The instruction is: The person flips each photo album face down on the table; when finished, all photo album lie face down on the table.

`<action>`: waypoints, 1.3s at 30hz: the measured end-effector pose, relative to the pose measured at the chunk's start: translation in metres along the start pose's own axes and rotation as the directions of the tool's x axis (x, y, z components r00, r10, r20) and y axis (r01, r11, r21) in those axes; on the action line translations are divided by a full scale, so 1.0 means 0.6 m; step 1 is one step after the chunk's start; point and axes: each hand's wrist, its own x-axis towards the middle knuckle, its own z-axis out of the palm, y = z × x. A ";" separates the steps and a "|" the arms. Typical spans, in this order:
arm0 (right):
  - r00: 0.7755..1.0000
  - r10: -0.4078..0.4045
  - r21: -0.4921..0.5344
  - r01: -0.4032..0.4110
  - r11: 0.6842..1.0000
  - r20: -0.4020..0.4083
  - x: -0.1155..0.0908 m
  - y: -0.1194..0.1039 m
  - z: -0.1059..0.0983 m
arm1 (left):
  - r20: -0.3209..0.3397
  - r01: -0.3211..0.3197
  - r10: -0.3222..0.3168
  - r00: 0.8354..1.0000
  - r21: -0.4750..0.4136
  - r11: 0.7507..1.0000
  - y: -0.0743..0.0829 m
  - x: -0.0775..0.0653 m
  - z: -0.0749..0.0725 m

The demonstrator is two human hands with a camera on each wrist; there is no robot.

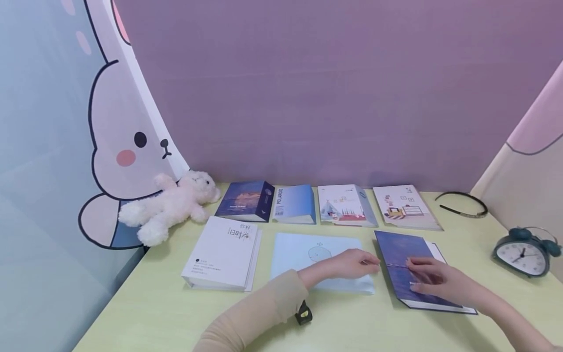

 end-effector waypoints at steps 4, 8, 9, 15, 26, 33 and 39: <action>0.998 -0.032 -0.051 0.029 0.998 -0.056 -0.002 0.003 0.010 | 0.017 -0.007 0.007 1.000 0.007 1.000 0.005 0.004 0.003; 0.995 -0.071 -0.056 0.067 0.996 -0.066 -0.005 0.008 0.017 | 0.023 -0.002 0.002 1.000 -0.001 1.000 0.008 0.009 0.005; 0.994 -0.088 -0.050 0.084 0.995 -0.070 -0.006 0.011 0.018 | 0.022 0.002 -0.002 1.000 0.000 1.000 0.009 0.010 0.005; 0.953 -0.263 0.014 0.268 0.963 -0.147 -0.013 0.030 0.029 | 0.055 -0.005 0.008 0.998 -0.069 0.998 0.010 0.017 0.011; 0.933 -0.313 0.039 0.324 0.945 -0.176 -0.019 0.032 0.041 | 0.110 0.094 -0.072 0.991 -0.213 0.972 0.007 0.021 0.014; 0.938 -0.288 0.048 0.302 0.952 -0.192 -0.020 0.035 0.044 | 0.129 0.139 -0.108 0.986 -0.260 0.956 0.008 0.023 0.018; 0.919 -0.330 0.010 0.340 0.940 -0.215 -0.020 0.035 0.044 | 0.097 0.149 -0.121 0.988 -0.364 0.919 0.010 0.032 0.024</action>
